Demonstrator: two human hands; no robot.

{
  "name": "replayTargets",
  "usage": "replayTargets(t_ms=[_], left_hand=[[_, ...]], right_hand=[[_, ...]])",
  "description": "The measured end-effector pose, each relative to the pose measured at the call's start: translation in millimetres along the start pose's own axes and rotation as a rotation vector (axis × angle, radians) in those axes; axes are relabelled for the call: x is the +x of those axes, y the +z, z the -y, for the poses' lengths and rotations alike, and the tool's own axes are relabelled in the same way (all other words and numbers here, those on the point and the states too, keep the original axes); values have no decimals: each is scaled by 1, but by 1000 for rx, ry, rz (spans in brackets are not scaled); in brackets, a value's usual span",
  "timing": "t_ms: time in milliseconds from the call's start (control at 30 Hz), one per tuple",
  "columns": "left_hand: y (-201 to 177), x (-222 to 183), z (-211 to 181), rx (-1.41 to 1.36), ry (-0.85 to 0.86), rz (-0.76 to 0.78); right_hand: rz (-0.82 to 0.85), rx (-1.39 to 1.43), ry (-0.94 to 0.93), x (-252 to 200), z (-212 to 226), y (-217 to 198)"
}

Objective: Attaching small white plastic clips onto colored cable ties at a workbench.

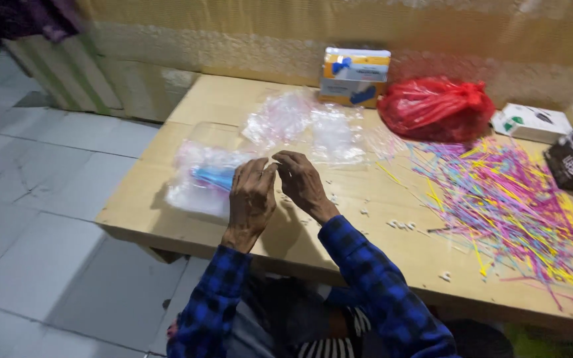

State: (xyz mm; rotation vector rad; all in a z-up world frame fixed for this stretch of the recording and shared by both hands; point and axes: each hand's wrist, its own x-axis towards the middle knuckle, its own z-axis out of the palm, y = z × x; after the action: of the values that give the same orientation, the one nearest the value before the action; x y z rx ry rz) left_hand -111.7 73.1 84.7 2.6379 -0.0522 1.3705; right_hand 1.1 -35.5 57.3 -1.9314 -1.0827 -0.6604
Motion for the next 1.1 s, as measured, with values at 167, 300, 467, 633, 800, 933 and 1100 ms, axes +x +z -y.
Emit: replayTargets(t_ms=[167,300,467,633,800,933,1100], left_hand=[[35,-10,-45,-173,49,121],[75,-22,-69,-251,92,215],[140,-30,-77,-313,136,269],[168,-9,-91,-292,157,359],[199,4,-89,-344,71,377],[211,0,-85,-343,11,373],[199,8,-82,-260,26,288]], right_hand=[[26,-33,105,-40,-47,-41],[73,-105,211,-74,-96,-66],[62,-156,319,-98,-130,-97],[2,-246,191,-106,-151,-109],[-23,-336,182,-106,-158,-100],[21,-463,174,-108,-159,-95],[24,-478,207,-108,-158,-91]])
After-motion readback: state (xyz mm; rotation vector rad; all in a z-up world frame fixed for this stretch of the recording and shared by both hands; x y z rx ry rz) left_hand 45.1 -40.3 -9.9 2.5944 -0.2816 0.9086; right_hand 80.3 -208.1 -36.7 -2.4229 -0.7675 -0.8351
